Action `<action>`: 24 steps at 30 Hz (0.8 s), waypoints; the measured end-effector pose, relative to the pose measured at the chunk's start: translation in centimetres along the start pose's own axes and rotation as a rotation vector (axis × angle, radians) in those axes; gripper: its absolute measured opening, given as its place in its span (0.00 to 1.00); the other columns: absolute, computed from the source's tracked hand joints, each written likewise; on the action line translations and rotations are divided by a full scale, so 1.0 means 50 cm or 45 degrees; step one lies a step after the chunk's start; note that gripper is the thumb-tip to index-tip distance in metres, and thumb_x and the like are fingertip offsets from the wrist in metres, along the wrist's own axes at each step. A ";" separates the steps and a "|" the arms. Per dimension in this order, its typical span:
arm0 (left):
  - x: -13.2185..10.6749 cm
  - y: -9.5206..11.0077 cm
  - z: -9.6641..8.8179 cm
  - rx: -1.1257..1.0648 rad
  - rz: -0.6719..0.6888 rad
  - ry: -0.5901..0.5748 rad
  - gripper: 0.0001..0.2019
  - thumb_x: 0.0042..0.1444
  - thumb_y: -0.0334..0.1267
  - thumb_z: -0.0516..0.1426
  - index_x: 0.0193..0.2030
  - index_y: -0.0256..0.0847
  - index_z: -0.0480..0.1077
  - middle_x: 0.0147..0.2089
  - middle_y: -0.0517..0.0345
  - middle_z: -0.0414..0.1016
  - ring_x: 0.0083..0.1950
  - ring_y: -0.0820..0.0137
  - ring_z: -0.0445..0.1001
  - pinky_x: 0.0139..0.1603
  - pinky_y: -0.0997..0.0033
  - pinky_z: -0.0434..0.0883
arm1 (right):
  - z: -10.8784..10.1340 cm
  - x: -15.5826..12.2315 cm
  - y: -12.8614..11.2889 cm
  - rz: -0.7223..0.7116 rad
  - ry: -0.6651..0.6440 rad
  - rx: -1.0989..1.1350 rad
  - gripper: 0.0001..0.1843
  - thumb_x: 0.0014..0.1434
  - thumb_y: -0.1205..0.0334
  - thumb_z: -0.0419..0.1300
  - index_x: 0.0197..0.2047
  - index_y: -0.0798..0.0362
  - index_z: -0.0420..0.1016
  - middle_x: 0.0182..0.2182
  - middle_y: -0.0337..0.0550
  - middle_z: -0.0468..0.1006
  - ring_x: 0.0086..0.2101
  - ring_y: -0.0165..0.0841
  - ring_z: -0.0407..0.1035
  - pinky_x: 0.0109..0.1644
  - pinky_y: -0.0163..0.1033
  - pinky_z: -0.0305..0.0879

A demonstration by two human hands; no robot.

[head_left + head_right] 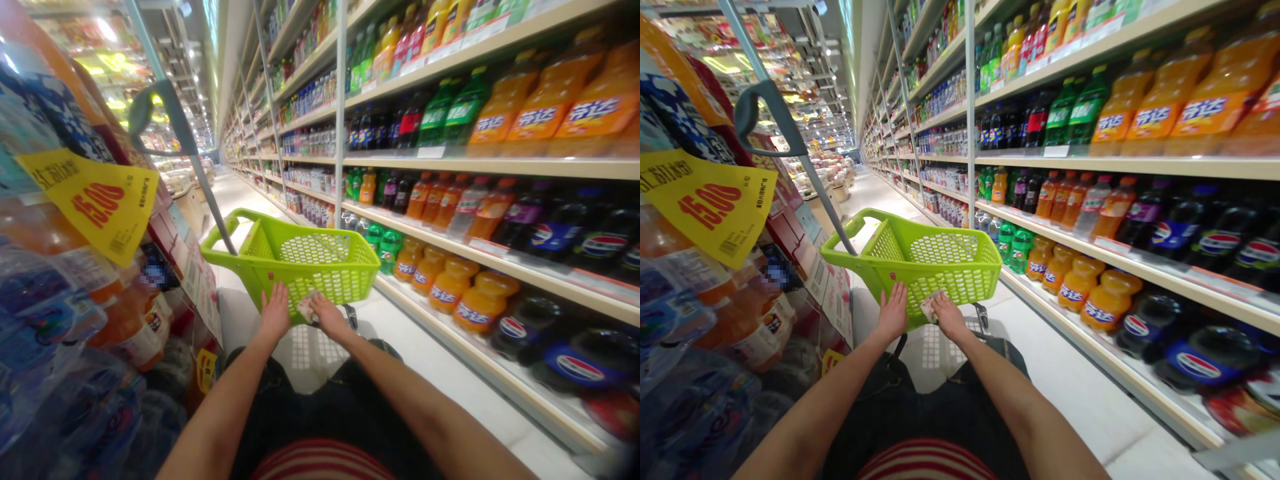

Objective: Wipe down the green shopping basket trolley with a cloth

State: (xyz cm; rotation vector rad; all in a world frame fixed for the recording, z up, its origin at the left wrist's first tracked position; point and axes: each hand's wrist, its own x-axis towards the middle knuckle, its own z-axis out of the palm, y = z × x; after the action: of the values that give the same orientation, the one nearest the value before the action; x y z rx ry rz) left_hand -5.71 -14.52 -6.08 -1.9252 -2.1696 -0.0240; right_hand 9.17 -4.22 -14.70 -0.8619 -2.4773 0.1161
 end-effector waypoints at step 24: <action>0.058 0.101 -0.027 -0.010 0.079 -0.062 0.36 0.48 0.28 0.50 0.66 0.33 0.45 0.70 0.49 0.38 0.70 0.61 0.37 0.66 0.46 0.43 | -0.052 -0.032 0.074 -0.002 0.145 -0.044 0.23 0.57 0.74 0.48 0.55 0.55 0.68 0.56 0.51 0.66 0.60 0.38 0.53 0.58 0.47 0.58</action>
State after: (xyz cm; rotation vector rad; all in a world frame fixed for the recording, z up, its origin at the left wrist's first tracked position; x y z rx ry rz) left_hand -0.83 -11.27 -4.99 -2.0166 -2.1414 0.0255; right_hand 13.58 -2.46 -14.03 -0.8564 -2.3799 0.0229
